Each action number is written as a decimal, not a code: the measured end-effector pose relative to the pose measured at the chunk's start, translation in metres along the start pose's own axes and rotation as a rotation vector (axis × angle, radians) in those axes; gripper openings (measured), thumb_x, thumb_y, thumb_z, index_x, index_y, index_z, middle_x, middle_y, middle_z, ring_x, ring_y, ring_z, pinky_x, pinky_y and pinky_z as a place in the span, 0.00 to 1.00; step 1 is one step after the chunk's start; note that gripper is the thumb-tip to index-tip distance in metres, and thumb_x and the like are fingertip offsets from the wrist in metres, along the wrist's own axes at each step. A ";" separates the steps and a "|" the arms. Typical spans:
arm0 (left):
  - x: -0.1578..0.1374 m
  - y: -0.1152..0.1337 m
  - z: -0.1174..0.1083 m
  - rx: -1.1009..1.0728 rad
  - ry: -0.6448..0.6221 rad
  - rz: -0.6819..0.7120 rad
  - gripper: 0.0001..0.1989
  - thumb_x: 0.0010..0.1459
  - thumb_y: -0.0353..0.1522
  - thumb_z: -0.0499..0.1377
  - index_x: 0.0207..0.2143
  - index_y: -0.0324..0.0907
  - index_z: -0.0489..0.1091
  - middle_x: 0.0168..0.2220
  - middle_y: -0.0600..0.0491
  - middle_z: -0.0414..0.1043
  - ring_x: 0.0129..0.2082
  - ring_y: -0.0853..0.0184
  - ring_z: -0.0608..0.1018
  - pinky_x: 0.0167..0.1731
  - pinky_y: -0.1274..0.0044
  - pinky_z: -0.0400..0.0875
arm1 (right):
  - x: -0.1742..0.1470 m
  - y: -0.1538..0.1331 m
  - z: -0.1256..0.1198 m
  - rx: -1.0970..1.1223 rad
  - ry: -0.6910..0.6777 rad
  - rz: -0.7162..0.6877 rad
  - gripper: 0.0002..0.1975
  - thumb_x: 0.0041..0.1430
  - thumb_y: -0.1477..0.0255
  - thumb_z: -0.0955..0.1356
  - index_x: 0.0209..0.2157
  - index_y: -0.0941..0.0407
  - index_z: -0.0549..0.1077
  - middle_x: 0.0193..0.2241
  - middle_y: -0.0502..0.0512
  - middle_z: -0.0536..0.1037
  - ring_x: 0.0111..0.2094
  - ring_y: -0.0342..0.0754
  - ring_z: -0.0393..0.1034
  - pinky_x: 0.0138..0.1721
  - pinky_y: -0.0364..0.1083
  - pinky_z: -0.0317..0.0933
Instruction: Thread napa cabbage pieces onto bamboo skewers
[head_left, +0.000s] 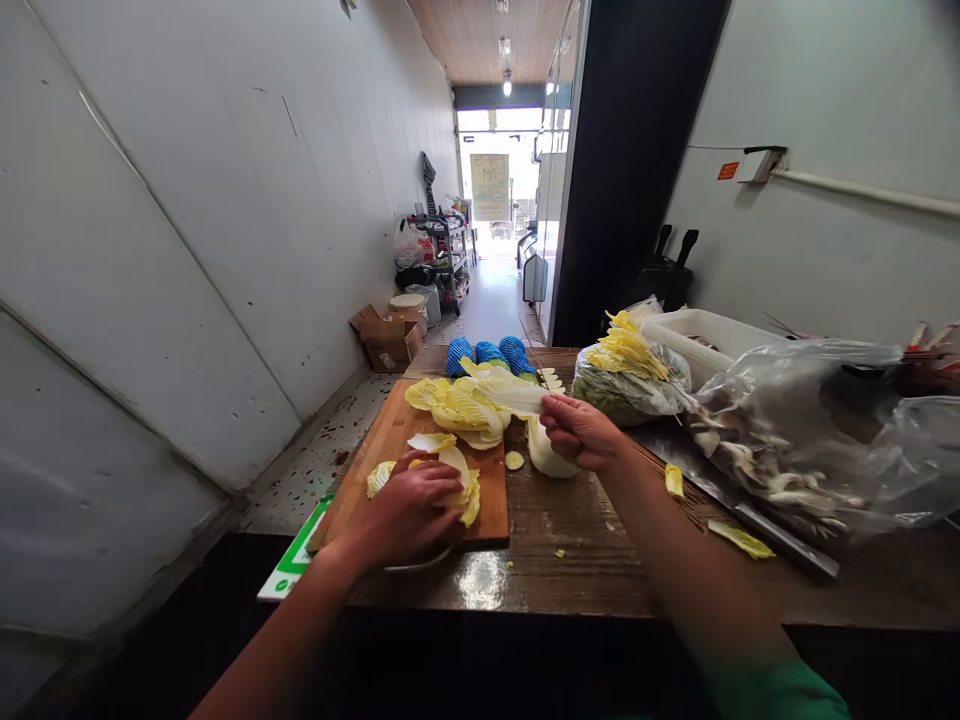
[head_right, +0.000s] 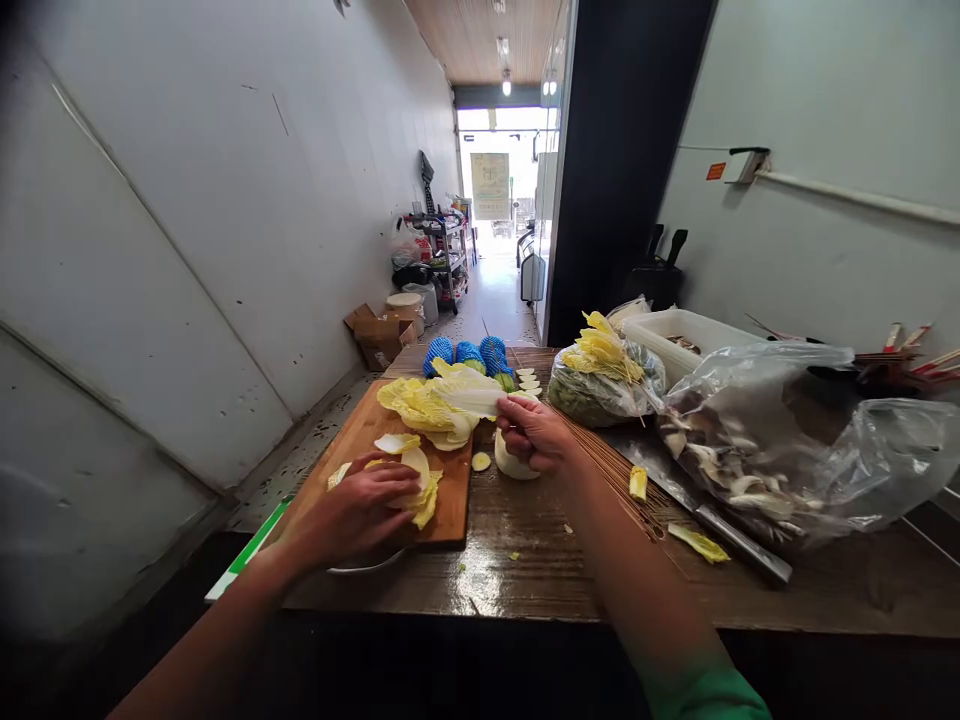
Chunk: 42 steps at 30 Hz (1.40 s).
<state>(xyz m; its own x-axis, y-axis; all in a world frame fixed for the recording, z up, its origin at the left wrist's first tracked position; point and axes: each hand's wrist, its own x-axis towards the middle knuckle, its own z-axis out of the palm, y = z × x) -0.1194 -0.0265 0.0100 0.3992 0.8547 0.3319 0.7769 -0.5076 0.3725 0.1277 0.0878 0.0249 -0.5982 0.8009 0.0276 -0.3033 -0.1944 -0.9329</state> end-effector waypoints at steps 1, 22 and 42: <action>0.001 0.006 0.002 -0.075 0.076 -0.083 0.13 0.51 0.37 0.59 0.40 0.48 0.73 0.43 0.51 0.75 0.45 0.60 0.73 0.54 0.64 0.56 | -0.001 0.002 0.003 0.020 -0.020 0.019 0.21 0.45 0.57 0.71 0.25 0.54 0.56 0.18 0.39 0.61 0.10 0.31 0.40 0.10 0.35 0.34; -0.018 0.110 0.059 -1.377 -0.347 -0.665 0.16 0.43 0.37 0.66 0.32 0.33 0.75 0.28 0.48 0.75 0.23 0.71 0.71 0.23 0.80 0.61 | -0.104 0.029 0.012 -0.273 -0.383 0.354 0.16 0.53 0.63 0.68 0.24 0.62 0.67 0.15 0.43 0.61 0.15 0.33 0.50 0.15 0.35 0.43; 0.117 0.039 0.039 -1.584 0.170 -0.478 0.16 0.44 0.31 0.66 0.37 0.37 0.71 0.32 0.48 0.76 0.27 0.67 0.77 0.25 0.79 0.71 | -0.035 -0.008 -0.049 -1.203 0.107 -0.474 0.14 0.58 0.74 0.61 0.44 0.59 0.73 0.33 0.57 0.76 0.32 0.46 0.70 0.34 0.44 0.63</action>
<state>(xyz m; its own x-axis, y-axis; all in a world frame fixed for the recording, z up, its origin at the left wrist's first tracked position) -0.0238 0.0576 0.0298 0.1497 0.9886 -0.0188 -0.4687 0.0877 0.8790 0.1871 0.0894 0.0140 -0.5381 0.7028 0.4654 0.4176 0.7019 -0.5770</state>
